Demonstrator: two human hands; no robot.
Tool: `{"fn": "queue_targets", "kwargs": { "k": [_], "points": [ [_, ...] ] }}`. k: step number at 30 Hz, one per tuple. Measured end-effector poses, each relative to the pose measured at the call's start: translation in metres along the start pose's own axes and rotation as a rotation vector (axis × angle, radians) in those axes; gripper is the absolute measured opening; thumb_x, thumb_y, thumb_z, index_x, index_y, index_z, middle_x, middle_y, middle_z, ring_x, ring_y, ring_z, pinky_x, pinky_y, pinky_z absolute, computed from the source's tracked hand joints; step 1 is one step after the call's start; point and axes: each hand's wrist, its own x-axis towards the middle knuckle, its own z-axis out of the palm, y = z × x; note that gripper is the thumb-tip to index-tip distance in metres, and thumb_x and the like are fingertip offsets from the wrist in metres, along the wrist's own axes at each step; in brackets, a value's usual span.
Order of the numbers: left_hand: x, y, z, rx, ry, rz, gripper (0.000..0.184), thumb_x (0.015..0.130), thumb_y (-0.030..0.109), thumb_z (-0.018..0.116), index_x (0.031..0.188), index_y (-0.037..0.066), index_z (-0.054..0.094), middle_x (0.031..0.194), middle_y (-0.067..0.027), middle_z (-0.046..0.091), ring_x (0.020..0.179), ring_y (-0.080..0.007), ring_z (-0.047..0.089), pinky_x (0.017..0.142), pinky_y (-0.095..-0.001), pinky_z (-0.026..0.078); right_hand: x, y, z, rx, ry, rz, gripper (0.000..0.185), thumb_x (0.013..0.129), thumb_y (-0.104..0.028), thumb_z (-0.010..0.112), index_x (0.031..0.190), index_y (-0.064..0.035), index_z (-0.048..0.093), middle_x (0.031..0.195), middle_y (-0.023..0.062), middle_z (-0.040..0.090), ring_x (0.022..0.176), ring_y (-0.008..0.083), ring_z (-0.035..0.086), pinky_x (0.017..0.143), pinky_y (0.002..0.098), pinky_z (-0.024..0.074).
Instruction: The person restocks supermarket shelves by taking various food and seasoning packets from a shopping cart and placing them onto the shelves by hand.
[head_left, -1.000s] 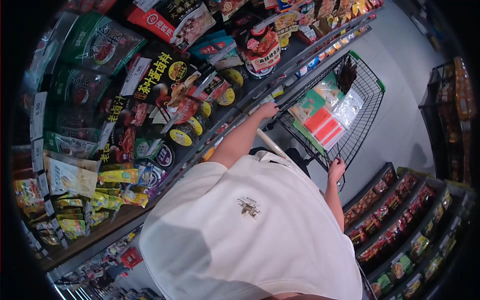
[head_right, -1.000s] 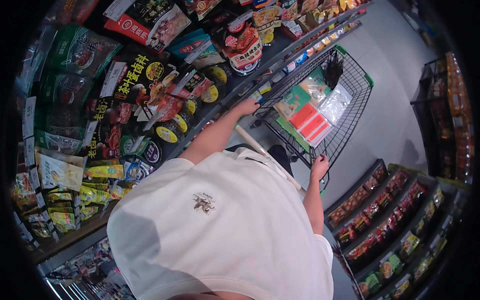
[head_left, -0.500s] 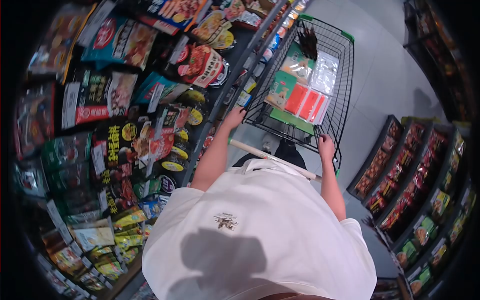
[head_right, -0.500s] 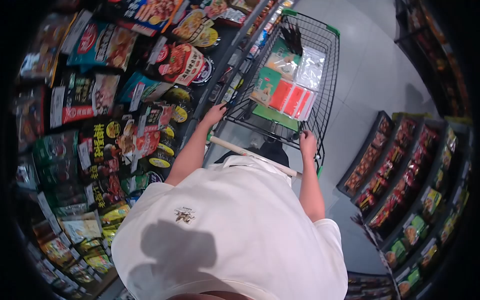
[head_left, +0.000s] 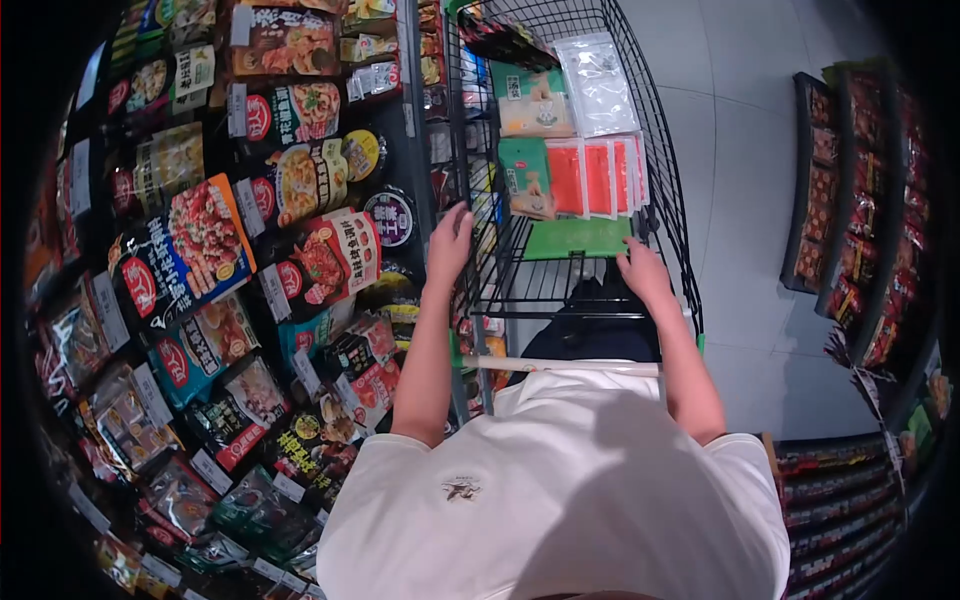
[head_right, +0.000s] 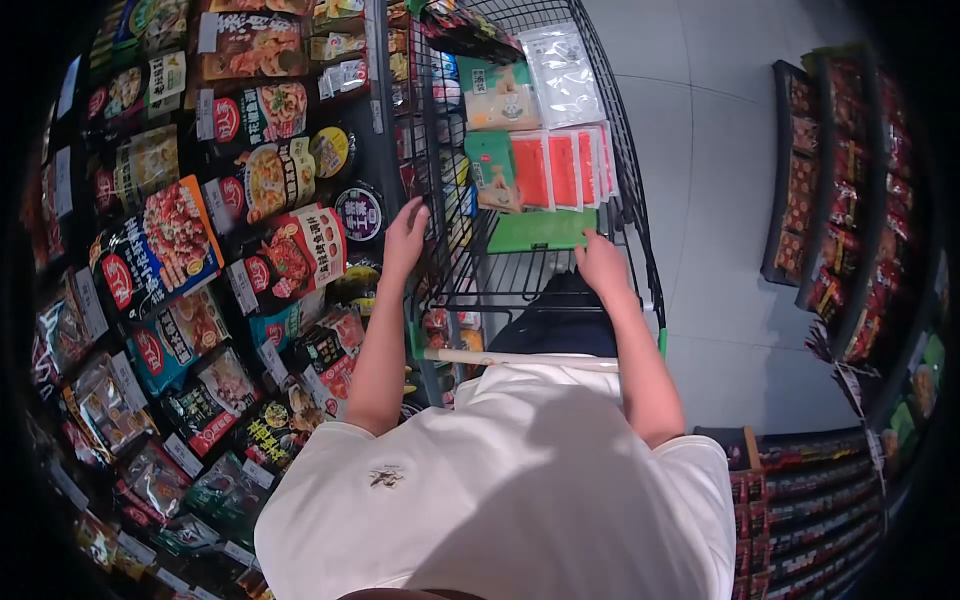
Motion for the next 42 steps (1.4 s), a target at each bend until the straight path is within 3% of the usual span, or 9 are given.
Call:
{"fn": "queue_targets", "kwargs": {
  "k": [1,4,8,18,20,26,34,38,42],
  "points": [
    [0.028,0.026,0.006,-0.037,-0.037,-0.026,0.044,0.101,0.034,0.059,0.130,0.001,0.062,0.113,-0.0158,0.072,0.106,-0.0206,0.068,0.093,-0.0321,0.050,-0.003,-0.004,0.001,0.014,0.024,-0.013,0.037,0.092,-0.021,0.060,0.123,0.0003,0.061,0.109,0.0255,0.069,0.100,0.0433,0.066,0.086,0.0521,0.0530],
    [0.143,0.036,0.054,-0.149,-0.091,0.171,0.042,0.099,0.035,0.061,0.121,-0.001,0.067,0.101,-0.0148,0.073,0.093,-0.0180,0.069,0.084,-0.0317,0.052,-0.023,-0.009,0.008,0.013,0.118,-0.100,0.034,0.092,-0.016,0.062,0.121,0.0017,0.061,0.105,0.0217,0.069,0.095,0.0399,0.067,0.085,0.0501,0.0532],
    [0.274,0.083,0.108,-0.380,-0.139,0.034,0.045,0.099,0.039,0.061,0.113,-0.004,0.069,0.098,-0.0094,0.072,0.081,-0.0124,0.069,0.066,-0.0266,0.053,-0.045,-0.008,0.009,0.088,0.218,-0.123,0.031,0.094,-0.011,0.058,0.122,0.0016,0.061,0.104,0.0184,0.068,0.098,0.0368,0.065,0.090,0.0454,0.0513],
    [0.418,0.103,0.167,-0.355,-0.098,-0.258,0.042,0.102,0.024,0.051,0.130,-0.006,0.043,0.104,-0.0219,0.071,0.078,-0.0310,0.075,0.058,-0.0398,0.062,-0.045,-0.007,0.002,0.230,0.393,-0.223,0.035,0.084,0.004,0.061,0.119,0.0054,0.062,0.101,0.0176,0.069,0.089,0.0333,0.067,0.081,0.0413,0.0550],
    [0.410,0.093,0.176,-0.408,0.056,-0.217,0.037,0.101,0.023,0.051,0.112,-0.012,0.054,0.093,-0.0206,0.073,0.069,-0.0279,0.074,0.050,-0.0356,0.060,-0.043,-0.009,0.001,0.241,0.404,-0.209,0.035,0.084,0.004,0.061,0.119,0.0050,0.061,0.100,0.0175,0.068,0.089,0.0337,0.067,0.081,0.0415,0.0548],
    [0.335,0.099,0.148,-0.554,0.083,0.024,0.037,0.104,0.027,0.049,0.109,-0.009,0.059,0.089,-0.0148,0.071,0.075,-0.0237,0.074,0.055,-0.0327,0.060,-0.042,-0.012,0.000,0.269,0.378,-0.208,0.035,0.084,0.004,0.059,0.119,0.0028,0.062,0.100,0.0165,0.068,0.089,0.0333,0.067,0.081,0.0414,0.0547],
    [0.136,0.104,0.020,-0.419,0.307,0.225,0.037,0.105,0.031,0.056,0.098,-0.003,0.069,0.074,0.0038,0.058,0.062,-0.0038,0.046,0.059,-0.0254,0.046,-0.043,-0.020,0.008,0.205,0.362,-0.322,0.028,0.087,0.001,0.058,0.114,0.0037,0.064,0.098,0.0174,0.069,0.089,0.0342,0.067,0.082,0.0428,0.0545],
    [0.031,0.065,-0.059,-0.695,0.445,0.243,0.034,0.106,0.026,0.055,0.112,-0.005,0.068,0.104,-0.0052,0.071,0.088,-0.0095,0.063,0.082,-0.0257,0.050,-0.046,-0.028,0.011,0.135,0.306,-0.411,0.028,0.087,0.000,0.058,0.114,0.0039,0.064,0.100,0.0209,0.069,0.091,0.0381,0.067,0.082,0.0454,0.0538],
    [-0.089,0.040,-0.125,-0.866,0.697,0.319,0.032,0.105,0.026,0.057,0.109,-0.004,0.067,0.101,-0.0074,0.072,0.086,-0.0124,0.067,0.080,-0.0270,0.053,-0.054,-0.040,0.012,-0.037,0.173,-0.461,0.030,0.088,-0.005,0.059,0.117,0.0003,0.063,0.099,0.0236,0.068,0.089,0.0417,0.067,0.080,0.0489,0.0538]
  ]
}}
